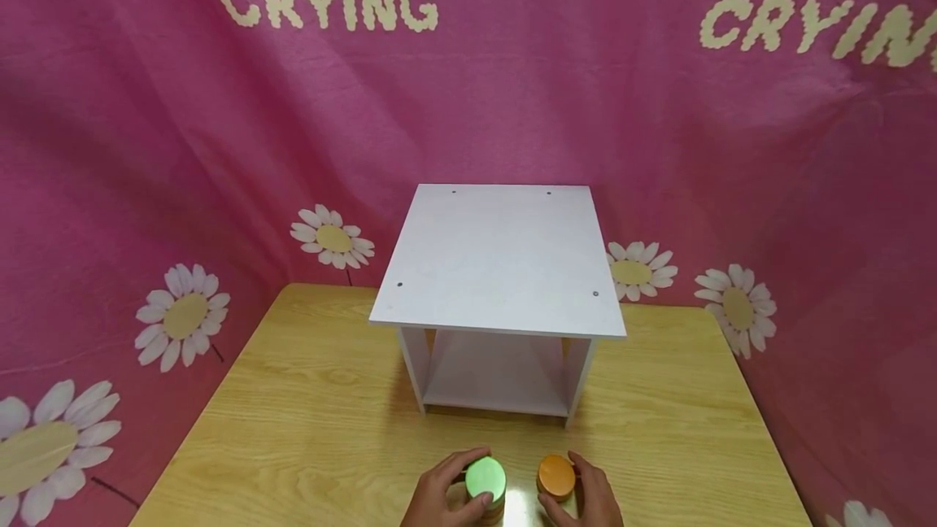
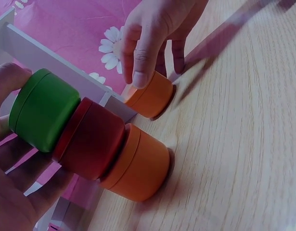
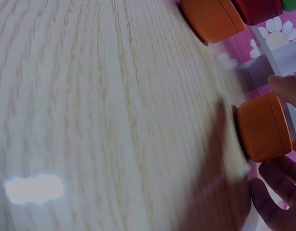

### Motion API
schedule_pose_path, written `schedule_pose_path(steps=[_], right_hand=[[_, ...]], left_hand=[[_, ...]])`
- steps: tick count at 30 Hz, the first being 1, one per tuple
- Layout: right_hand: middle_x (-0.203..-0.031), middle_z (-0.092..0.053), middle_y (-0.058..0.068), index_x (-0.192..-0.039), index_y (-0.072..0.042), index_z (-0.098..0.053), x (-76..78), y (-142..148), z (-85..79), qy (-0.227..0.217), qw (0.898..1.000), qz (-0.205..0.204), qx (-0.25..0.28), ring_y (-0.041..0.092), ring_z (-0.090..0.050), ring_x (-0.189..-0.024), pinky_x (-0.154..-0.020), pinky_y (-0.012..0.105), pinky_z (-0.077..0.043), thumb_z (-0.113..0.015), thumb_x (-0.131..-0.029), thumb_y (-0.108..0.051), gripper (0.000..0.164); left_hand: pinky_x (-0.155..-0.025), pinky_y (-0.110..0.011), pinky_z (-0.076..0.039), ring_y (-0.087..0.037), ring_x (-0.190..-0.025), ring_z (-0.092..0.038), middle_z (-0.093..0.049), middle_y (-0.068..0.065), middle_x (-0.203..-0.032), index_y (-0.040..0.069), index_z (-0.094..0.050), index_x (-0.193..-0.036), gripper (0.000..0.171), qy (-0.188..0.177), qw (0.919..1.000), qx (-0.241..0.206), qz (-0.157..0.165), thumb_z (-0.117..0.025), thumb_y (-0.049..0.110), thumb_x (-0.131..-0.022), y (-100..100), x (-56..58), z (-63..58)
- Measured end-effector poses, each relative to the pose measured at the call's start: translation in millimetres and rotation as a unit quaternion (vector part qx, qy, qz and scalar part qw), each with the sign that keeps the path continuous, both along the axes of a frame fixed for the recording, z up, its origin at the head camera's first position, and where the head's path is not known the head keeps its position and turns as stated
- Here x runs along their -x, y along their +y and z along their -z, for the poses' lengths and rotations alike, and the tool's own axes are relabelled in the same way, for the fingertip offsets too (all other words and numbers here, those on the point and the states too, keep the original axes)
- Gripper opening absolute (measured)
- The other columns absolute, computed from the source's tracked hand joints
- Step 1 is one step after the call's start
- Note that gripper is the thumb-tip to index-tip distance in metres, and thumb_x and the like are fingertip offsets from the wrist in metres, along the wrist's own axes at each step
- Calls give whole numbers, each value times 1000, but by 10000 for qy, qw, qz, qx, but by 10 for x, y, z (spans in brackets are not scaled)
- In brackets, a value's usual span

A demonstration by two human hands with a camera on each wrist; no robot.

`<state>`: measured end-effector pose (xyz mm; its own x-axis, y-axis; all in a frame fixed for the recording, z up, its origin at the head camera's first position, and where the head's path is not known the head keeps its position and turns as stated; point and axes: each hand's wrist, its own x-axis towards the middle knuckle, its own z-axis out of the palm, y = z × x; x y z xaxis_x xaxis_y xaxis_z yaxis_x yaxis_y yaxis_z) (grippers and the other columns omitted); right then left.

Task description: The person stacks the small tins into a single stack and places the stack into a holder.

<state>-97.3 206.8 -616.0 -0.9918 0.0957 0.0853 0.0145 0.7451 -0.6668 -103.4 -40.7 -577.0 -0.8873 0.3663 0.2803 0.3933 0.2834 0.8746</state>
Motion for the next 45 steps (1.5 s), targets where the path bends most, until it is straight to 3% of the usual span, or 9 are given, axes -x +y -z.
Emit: schedule_pose_path(steps=[8, 22, 35, 45], right_hand=[[-116, -58, 20, -132, 3, -49, 1, -1, -22, -152, 9998, -23, 111, 31, -58, -104, -91, 53, -48, -79, -75, -50, 84], [-119, -56, 21, -135, 3, -46, 22, 4, -63, -577, 9983, 14, 108, 32, -56, -107, -94, 54, -46, -77, -76, -53, 87], [-115, -58, 19, -132, 4, -51, 29, 13, -28, -80, 9999, -93, -19, 30, -59, -101, -89, 53, -49, -80, -76, -47, 81], [-114, -59, 18, -132, 3, -51, 46, 24, -28, -195, 9997, -114, -3, 30, -58, -102, -90, 52, -48, -79, -76, -47, 80]], left_hand=[[-82, -26, -55, -9, -103, -62, -63, -1, -121, 17, -57, -134, 46, 65, 10000, 31, -51, -68, 33, -92, 5, 5, 2], [-84, -26, -54, -8, -105, -61, -62, 1, -122, 20, -56, -133, 47, -358, 9993, -39, -63, -68, 35, -91, 14, -2, -37], [-85, -27, -54, -8, -103, -61, -62, 3, -119, 20, -56, -133, 46, -486, 9988, -86, -55, -67, 37, -92, 11, -8, -44], [-85, -27, -54, -9, -105, -61, -62, 2, -121, 20, -56, -133, 44, -345, 9994, -93, -30, -65, 36, -93, 11, -9, -29]])
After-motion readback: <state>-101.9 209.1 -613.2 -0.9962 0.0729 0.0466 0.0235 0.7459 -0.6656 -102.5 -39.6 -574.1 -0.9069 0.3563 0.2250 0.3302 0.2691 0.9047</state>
